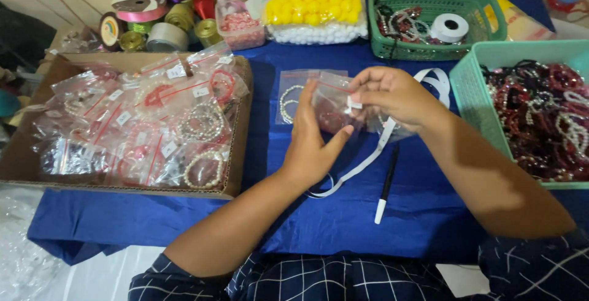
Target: Labeling small plastic bags containing pearl bracelets using a marker and adhesive tape.
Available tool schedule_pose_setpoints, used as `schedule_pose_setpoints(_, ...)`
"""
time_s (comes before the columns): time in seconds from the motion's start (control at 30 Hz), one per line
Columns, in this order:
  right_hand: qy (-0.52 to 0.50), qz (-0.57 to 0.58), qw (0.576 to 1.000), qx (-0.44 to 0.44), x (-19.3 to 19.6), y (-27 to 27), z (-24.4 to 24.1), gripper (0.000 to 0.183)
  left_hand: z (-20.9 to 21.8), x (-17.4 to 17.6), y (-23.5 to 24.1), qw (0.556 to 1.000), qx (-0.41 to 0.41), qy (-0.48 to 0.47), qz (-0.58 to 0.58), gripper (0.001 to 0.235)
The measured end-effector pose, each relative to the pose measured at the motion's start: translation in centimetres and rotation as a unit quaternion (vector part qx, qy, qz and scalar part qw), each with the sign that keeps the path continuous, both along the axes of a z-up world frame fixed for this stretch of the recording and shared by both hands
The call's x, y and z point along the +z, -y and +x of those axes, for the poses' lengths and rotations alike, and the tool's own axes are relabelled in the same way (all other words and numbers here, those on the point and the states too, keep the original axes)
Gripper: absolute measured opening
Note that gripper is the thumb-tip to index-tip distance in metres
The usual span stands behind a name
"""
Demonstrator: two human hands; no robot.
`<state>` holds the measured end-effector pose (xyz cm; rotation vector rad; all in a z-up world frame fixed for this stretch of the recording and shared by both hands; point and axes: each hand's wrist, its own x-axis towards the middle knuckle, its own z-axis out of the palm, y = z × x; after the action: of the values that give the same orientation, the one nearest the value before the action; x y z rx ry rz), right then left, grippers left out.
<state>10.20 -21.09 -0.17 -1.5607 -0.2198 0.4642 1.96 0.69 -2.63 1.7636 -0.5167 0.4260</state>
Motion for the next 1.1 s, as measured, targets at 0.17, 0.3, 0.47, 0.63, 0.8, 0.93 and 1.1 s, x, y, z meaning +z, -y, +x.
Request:
schedule_pose_setpoints(0.17,-0.006,0.041,0.999,-0.023,0.6,1.6,-3.5,0.022,0.7,-3.0,0.9,0.955,-0.163,-0.165,-0.183,0.069)
schedule_pose_setpoints(0.3,0.021,0.065,0.996,-0.065,-1.1,2.7,-5.7,0.025,0.0,-2.4,1.0,0.922,-0.228,-0.254,-0.185,0.043)
schedule_pose_setpoints(0.47,0.006,0.086,0.989,-0.121,-4.4,3.6,-6.6,0.021,-0.7,-1.6,1.1,0.909,-0.246,-0.294,-0.163,0.044)
schedule_pose_setpoints(0.63,0.001,0.091,0.985,-0.143,-5.2,3.8,-6.9,0.016,-0.3,-2.1,1.0,0.908,-0.232,-0.313,-0.156,0.044)
schedule_pose_setpoints(0.8,0.036,0.082,0.985,-0.149,-5.6,3.9,-7.1,0.013,-0.3,-2.7,0.8,0.909,-0.235,-0.303,-0.162,0.042)
schedule_pose_setpoints(0.93,0.018,0.096,0.982,-0.161,-5.2,3.6,-7.1,0.013,-0.4,-2.4,1.0,0.909,-0.223,-0.312,-0.162,0.042)
schedule_pose_setpoints(1.1,0.027,0.103,0.978,-0.178,-5.0,3.3,-7.3,0.020,-0.4,-2.4,0.8,0.920,-0.208,-0.298,-0.146,0.041)
